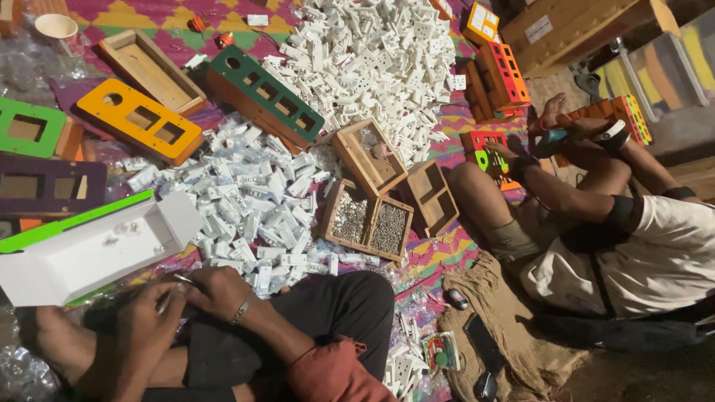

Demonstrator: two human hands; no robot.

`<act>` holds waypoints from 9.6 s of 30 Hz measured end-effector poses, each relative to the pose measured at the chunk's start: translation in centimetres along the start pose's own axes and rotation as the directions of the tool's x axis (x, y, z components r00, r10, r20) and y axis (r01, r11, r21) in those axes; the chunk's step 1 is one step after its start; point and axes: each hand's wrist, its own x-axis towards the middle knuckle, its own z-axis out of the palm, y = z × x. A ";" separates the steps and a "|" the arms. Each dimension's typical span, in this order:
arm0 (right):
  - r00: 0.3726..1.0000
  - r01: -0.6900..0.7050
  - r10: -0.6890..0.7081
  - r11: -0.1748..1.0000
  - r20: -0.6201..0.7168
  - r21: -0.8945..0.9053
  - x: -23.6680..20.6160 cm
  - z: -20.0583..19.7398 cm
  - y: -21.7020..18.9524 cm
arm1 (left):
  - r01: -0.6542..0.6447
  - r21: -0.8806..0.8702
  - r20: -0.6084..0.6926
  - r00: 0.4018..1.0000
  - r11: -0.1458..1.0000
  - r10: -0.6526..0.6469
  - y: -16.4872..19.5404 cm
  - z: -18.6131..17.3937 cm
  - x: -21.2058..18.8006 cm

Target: The person sits on the floor and repeatedly picks up small white plastic items, places them into clear plastic bags, and then puts the bags into a white and green cardboard box. The person handles the items one at a time, using both hands to open the bags and place the items inside.

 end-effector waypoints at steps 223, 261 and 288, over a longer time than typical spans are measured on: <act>0.834 -0.222 0.131 0.969 0.536 0.108 -0.1 -4.0 -3.1 | 0.316 -0.620 -0.259 0.782 0.718 -0.567 2.3 -3.6 -0.7; 0.962 -0.165 0.176 0.984 0.207 -0.066 -1.8 -8.9 5.1 | -0.118 0.207 0.054 0.993 0.971 0.109 0.9 4.5 -0.1; 0.994 -0.007 0.001 0.998 -0.110 -0.055 -1.4 -2.9 0.6 | 0.441 -0.827 0.317 0.878 0.348 -0.360 1.4 2.1 0.4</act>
